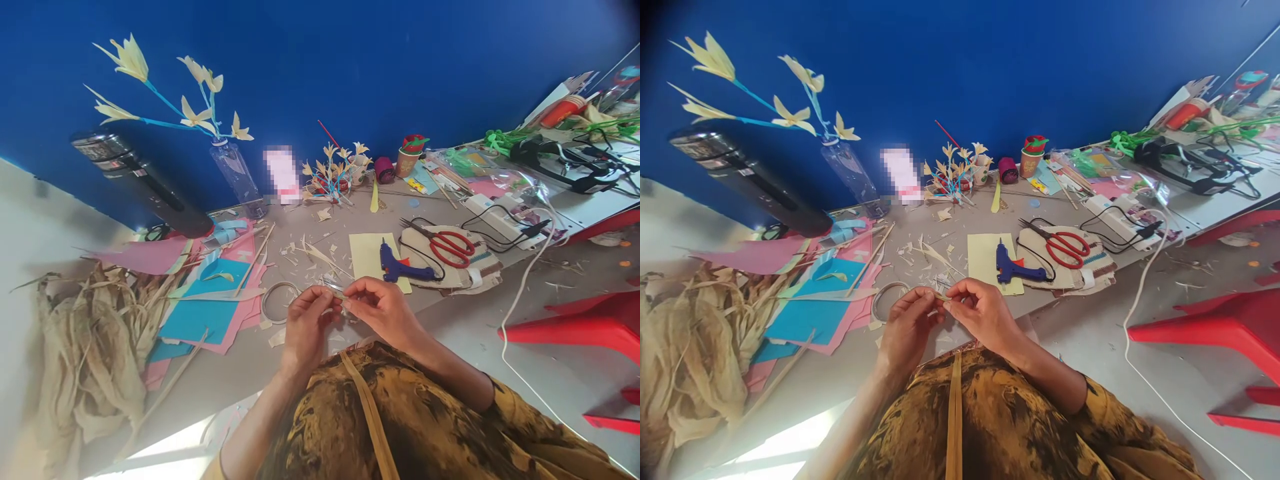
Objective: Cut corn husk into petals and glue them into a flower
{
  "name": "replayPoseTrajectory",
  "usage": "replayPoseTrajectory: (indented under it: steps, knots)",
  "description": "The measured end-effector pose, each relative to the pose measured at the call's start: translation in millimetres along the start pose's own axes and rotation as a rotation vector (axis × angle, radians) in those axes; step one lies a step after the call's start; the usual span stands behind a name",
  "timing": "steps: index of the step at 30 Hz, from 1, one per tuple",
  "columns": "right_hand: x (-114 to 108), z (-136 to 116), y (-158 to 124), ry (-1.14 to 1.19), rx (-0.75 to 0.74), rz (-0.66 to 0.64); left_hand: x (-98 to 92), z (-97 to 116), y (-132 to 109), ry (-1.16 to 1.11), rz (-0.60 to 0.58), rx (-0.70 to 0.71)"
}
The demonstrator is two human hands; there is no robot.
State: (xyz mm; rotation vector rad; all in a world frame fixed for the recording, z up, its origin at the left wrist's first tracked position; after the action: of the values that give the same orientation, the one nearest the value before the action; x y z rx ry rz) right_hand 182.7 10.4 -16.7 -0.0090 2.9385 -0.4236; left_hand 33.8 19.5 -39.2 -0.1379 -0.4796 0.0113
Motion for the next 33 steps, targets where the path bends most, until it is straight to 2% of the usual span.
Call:
replayPoseTrajectory:
  steps: [8, 13, 20, 31, 33]
  knots:
    - [-10.3, 9.8, 2.3, 0.132, 0.099, -0.074, 6.5, -4.1, 0.3, 0.025, -0.020, -0.040]
    - [-19.8, 14.5, 0.3, 0.132, 0.116, -0.055, 9.7, -8.2, 2.2, 0.038, 0.013, -0.075]
    - [-38.7, 15.3, -4.8, 0.038, 0.141, 0.007, 24.3, -11.5, 2.3, 0.088, -0.060, -0.102]
    - [-48.8, 20.2, -4.4, -0.026, 0.060, 0.022, 31.5, -16.9, 8.2, 0.153, -0.090, -0.029]
    - [-61.0, 20.5, -0.6, -0.148, -0.020, 0.114, 30.9, -17.7, 8.7, 0.160, -0.082, -0.029]
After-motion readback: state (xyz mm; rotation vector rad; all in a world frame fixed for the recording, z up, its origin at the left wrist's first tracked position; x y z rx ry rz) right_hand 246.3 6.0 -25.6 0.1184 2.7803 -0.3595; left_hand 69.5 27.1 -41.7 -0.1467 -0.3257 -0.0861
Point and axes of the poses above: each hand's wrist, its own y-axis towards the middle knuckle, its own x-axis out of the palm, z = x × y, the point moved 4 cm from there along y, towards the middle knuckle, and after that the axes turned 14 degrees about x, right-handed, at the moved point
